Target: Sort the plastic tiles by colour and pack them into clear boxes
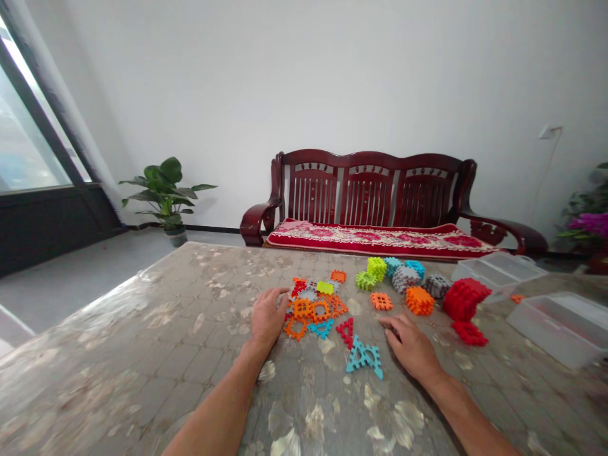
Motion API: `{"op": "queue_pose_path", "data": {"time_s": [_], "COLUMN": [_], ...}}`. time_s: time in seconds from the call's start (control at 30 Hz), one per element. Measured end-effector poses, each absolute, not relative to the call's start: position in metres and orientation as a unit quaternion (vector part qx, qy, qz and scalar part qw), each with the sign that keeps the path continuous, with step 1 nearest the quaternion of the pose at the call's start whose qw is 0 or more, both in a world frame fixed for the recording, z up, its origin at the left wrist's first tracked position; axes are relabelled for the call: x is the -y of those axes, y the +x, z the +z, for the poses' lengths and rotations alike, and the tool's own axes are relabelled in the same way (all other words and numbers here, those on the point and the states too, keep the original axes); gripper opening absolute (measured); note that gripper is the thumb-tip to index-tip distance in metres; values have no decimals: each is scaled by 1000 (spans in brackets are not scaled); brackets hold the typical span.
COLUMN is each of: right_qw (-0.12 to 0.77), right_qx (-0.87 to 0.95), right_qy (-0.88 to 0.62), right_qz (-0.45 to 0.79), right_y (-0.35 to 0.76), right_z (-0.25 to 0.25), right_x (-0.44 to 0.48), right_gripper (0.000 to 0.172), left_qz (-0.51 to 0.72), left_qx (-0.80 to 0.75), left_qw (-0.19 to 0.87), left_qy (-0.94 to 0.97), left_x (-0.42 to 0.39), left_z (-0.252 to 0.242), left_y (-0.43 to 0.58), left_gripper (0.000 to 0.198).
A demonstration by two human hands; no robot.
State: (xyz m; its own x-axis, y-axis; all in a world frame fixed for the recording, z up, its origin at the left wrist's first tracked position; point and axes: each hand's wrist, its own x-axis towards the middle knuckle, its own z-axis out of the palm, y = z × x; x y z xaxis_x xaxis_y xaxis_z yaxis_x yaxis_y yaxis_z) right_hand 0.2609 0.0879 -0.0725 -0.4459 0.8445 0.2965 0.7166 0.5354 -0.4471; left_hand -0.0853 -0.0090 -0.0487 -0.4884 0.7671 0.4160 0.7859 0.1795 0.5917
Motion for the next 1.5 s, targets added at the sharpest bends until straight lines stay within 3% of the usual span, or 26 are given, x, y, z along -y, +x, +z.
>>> {"op": "queue_pose_path", "data": {"time_s": [0.33,0.8,1.07,1.33,1.5], "right_qw": [246,243,225,170,148], "right_qx": [836,828,858,885,891], "right_qy": [-476,-490,-424,-420,-424], "right_qz": [121,126,184,110,70], "right_y": [259,252,186,113,108], "right_z": [-70,-64,-27,-18,-22], "right_x": [-84,-78,-64,-56,-54], "right_gripper": [33,32,29,49,42], "left_qz": [-297,-279,-294,-302,-300], "left_qx": [769,766,758,751,753], "left_qw": [-12,-13,-18,-23,-28], "left_qy": [-567,-579,-582,-587,-585], "left_x": [5,3,2,1,0], "left_z": [-52,-53,-53,-54,-56], "left_y": [-78,-80,-81,-83,-83], "left_gripper": [23,17,14,14,13]}}
